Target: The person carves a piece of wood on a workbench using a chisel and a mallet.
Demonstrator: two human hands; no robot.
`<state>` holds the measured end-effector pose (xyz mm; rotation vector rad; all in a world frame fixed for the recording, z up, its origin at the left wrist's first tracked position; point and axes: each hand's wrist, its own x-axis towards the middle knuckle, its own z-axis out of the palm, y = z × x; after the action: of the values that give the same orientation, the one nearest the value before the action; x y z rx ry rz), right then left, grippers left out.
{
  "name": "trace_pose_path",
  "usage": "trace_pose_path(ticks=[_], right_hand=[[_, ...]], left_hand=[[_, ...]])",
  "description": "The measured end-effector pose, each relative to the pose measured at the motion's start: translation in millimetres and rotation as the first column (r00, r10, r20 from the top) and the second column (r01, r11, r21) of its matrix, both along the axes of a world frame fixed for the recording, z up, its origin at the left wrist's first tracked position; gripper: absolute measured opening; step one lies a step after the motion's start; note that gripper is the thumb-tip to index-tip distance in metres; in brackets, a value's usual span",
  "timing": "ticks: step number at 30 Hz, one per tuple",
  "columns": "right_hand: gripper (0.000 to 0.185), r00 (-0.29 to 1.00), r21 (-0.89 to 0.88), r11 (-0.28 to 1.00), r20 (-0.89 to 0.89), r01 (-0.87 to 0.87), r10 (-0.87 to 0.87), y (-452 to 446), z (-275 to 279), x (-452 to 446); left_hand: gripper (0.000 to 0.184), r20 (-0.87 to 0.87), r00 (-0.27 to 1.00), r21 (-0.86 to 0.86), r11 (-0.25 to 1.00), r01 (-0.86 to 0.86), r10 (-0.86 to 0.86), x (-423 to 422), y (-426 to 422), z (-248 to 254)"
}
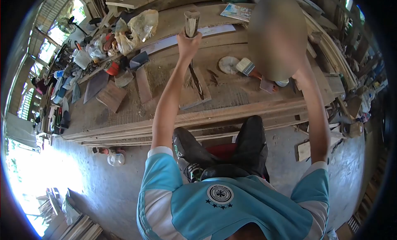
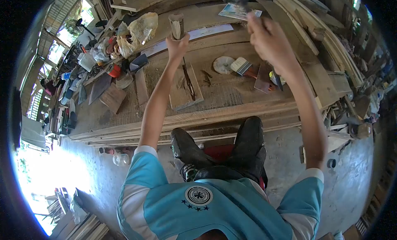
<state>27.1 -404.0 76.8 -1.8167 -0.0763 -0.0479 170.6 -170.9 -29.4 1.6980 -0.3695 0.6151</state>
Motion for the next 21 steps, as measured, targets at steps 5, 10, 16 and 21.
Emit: trace_pose_path(ticks=[5, 10, 16, 21], right_hand=[[0.038, 0.936, 0.145, 0.948, 0.175, 0.283, -0.306, 0, -41, -24], [0.034, 0.975, 0.175, 0.960, -0.078, 0.217, -0.207, 12, -201, -81], [0.035, 0.940, 0.178, 0.969, -0.325, 0.169, -0.104, 34, -262, -127], [0.036, 0.939, 0.150, 0.983, -0.340, 0.108, -0.052, 28, -254, -126]], left_hand=[[0.015, 0.009, 1.000, -0.002, 1.000, 0.013, -0.013, 0, 1, 1], [0.013, -0.024, 1.000, -0.023, 1.000, -0.013, 0.013, -12, -6, 10], [0.014, -0.065, 0.998, 0.016, 1.000, -0.006, 0.007, -8, -2, 11], [0.015, -0.008, 1.000, 0.045, 0.999, -0.025, 0.025, -5, -2, 7]])
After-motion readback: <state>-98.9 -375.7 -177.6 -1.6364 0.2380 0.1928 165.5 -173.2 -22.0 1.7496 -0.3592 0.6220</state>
